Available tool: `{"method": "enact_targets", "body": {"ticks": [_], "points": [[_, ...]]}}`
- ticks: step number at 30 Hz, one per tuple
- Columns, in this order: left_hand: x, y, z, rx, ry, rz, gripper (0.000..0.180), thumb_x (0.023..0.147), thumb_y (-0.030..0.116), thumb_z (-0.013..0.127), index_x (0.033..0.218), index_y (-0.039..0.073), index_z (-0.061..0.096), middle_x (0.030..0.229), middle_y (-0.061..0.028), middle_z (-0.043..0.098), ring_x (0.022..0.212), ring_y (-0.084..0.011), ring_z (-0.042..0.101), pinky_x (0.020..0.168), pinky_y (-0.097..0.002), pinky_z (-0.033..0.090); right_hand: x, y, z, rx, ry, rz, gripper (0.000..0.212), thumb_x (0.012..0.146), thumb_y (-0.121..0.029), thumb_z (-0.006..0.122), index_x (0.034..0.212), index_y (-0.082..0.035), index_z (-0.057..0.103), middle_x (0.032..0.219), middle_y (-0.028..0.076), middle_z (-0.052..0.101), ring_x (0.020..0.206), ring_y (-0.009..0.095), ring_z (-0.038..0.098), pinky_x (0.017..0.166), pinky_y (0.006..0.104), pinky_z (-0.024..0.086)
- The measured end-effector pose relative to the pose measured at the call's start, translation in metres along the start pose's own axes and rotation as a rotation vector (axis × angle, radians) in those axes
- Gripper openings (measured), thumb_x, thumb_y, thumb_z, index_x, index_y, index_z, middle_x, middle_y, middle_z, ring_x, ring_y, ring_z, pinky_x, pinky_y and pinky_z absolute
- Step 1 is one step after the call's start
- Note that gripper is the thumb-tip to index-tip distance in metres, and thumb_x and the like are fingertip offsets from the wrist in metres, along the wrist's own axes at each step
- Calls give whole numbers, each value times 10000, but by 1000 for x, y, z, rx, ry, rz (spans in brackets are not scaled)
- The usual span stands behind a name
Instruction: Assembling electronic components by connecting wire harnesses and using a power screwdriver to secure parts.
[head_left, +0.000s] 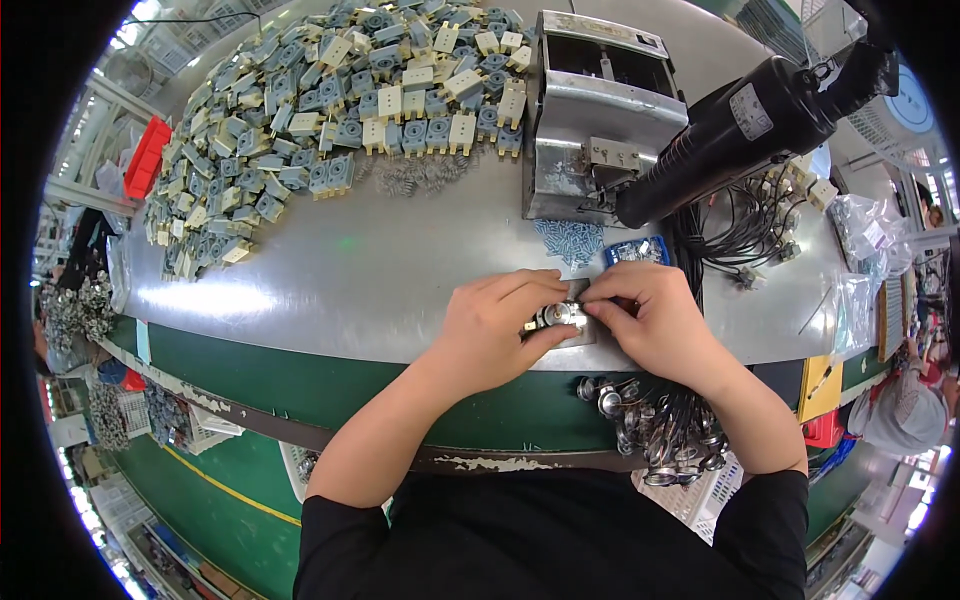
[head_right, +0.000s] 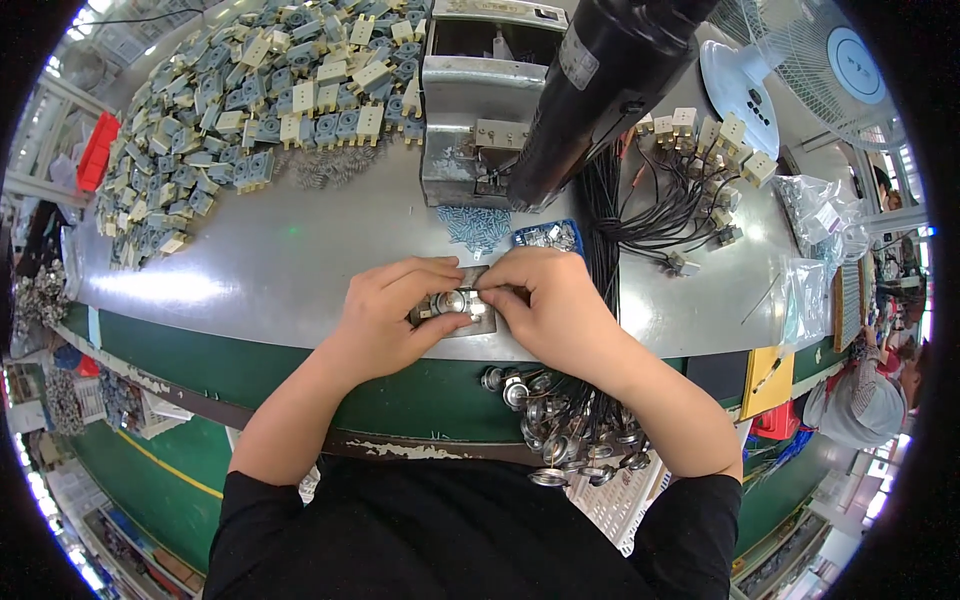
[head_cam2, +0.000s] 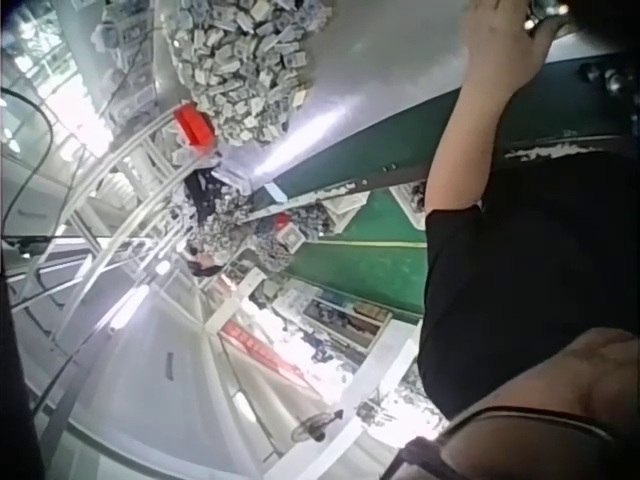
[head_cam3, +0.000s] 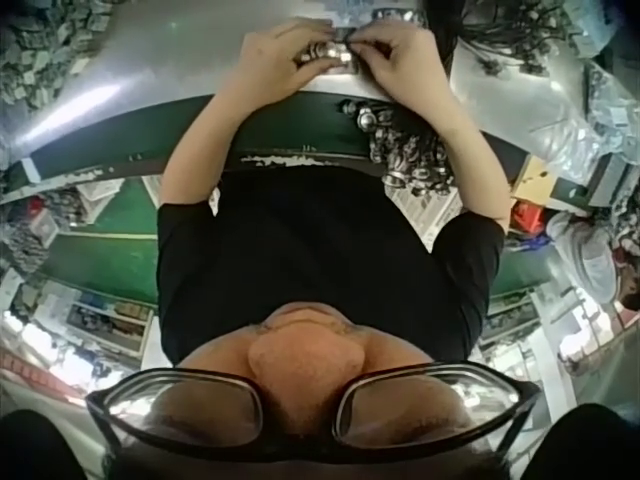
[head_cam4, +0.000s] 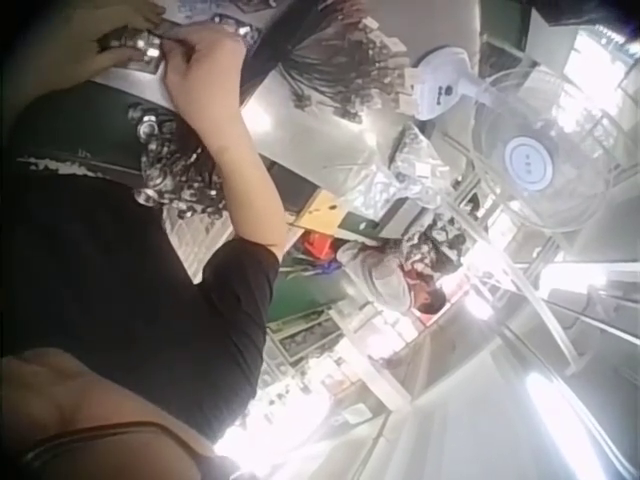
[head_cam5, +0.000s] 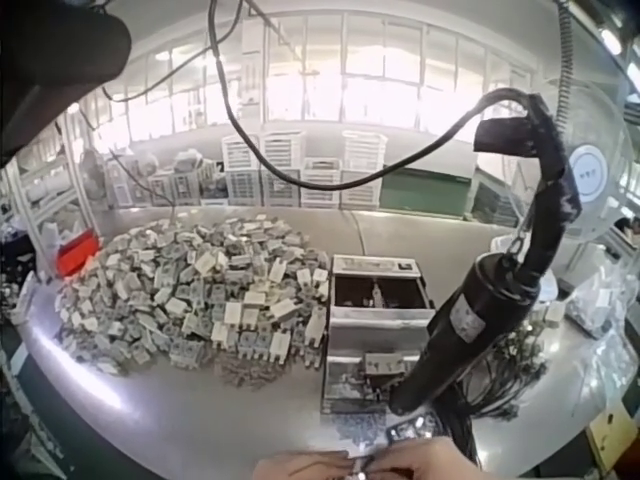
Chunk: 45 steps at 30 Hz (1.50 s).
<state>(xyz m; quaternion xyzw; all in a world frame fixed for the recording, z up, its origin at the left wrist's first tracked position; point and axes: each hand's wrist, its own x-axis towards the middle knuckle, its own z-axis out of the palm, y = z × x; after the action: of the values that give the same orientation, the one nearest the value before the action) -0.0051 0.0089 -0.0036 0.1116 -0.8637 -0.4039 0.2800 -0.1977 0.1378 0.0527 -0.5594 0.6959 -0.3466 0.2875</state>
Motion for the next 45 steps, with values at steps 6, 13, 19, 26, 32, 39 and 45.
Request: {"method": "enact_targets", "body": {"ticks": [6,13,19,26,32,39,45], "points": [[5,-4,-5,-202,-84,-54,340,794,86,906,1072,8,726,1187,-170,757,1129,-327,737,962,-400,591,-1,4,0,-86,-5,-150,104,860,42,739,958,26,768,923,160,722,805,339,711,721,384,570],[6,-6,-3,-271,-104,-133,355,776,59,913,1074,-3,730,1186,-175,758,1126,-326,739,973,-401,586,-1,-9,-5,-204,-87,-168,125,864,40,729,987,27,748,975,170,708,855,365,720,759,421,588],[7,-7,-7,-276,-101,-108,361,773,56,909,1083,-8,735,1187,-171,759,1134,-332,738,985,-403,588,9,-9,-10,-215,-181,-202,145,875,62,706,1015,26,716,947,170,680,832,377,698,733,426,577],[9,-11,-6,-306,-105,-90,355,765,44,904,1078,-18,750,1169,-162,765,1143,-326,737,994,-409,596,8,-10,-11,-272,-192,-193,218,818,105,704,1022,28,715,982,158,677,823,363,699,724,419,579],[8,-11,-8,-316,-122,-122,346,763,33,900,1073,-22,755,1164,-155,766,1150,-319,735,995,-406,597,28,1,-24,-314,-271,-320,303,724,73,717,1022,20,722,1004,146,682,900,380,698,790,447,583],[7,-9,-8,-324,-108,-130,341,765,28,890,1077,-9,756,1147,-137,767,1133,-311,738,972,-404,595,31,8,-27,-266,-282,-369,314,744,96,704,1046,19,740,1038,143,709,949,355,708,832,428,584],[6,-11,-8,-327,-96,-98,341,772,30,882,1084,-2,747,1152,-134,761,1120,-315,739,965,-404,596,24,-3,-22,-126,-136,-247,245,849,98,704,1063,-5,764,1032,145,761,945,307,751,827,368,596]]}}
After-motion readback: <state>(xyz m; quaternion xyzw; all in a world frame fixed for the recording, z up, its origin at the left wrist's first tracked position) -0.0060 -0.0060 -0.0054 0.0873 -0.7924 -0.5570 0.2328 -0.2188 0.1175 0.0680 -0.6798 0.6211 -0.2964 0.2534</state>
